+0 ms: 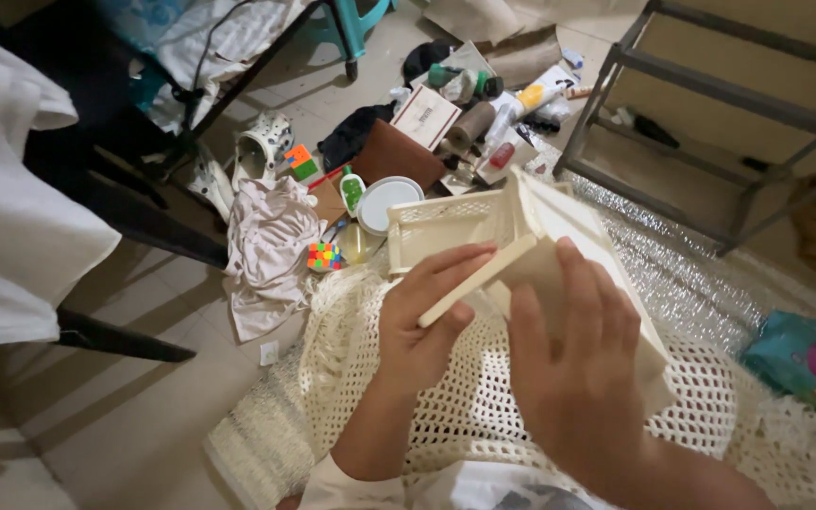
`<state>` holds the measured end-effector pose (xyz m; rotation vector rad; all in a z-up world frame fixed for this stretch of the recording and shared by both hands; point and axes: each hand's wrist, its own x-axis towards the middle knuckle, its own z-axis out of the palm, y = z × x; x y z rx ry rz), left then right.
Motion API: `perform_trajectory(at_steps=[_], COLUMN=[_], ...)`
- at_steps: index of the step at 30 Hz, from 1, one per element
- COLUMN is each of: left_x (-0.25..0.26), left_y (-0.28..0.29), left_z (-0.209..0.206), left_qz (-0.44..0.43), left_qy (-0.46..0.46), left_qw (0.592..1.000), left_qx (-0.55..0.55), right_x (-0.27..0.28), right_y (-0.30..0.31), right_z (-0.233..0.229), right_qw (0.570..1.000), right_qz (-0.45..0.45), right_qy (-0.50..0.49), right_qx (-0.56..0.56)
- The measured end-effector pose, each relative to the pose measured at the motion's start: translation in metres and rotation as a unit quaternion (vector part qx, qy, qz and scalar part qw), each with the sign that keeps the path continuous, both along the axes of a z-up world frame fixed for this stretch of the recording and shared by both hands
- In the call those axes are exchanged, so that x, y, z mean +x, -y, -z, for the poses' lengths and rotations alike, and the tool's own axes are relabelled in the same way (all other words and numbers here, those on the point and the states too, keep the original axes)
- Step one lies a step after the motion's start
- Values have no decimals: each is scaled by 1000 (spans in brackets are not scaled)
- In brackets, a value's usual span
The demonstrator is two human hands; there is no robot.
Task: The person assembles a beige plastic storage basket by folding and snapping its sides into shape. They then place the assembled basket onto a metal shelving unit. The person repeats the process with a second basket and places it on the shelf. Finally, they open a small round container.
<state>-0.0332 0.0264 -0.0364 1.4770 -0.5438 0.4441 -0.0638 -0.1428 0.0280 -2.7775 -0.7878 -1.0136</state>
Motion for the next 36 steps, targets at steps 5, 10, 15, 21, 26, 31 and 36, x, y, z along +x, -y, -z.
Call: perform_trajectory(at_steps=[5, 10, 15, 21, 26, 31, 36], left_x=[-4, -3, -3, 2, 17, 31, 36], left_y=[-1, -3, -7, -16, -15, -1, 14], left_z=[5, 10, 13, 8, 7, 7, 6], left_qz=[43, 23, 29, 85, 9, -45, -40], left_qy=[-2, -20, -26, -32, -93, -63, -17], left_qw=[996, 998, 998, 994, 995, 990, 993], left_qx=[-72, -55, -47, -59, 43, 117, 113], right_x=[-9, -7, -6, 3, 34, 52, 60], right_y=[-8, -13, -13, -8, -4, -5, 0], right_z=[-10, -11, -6, 0, 21, 48, 64], right_qw=[1000, 1000, 1000, 1000, 991, 988, 988], right_qz=[1, 13, 14, -6, -52, -16, -6], right_qy=[6, 11, 3, 5, -87, -75, -15], right_qx=[15, 12, 13, 23, 85, 135, 155])
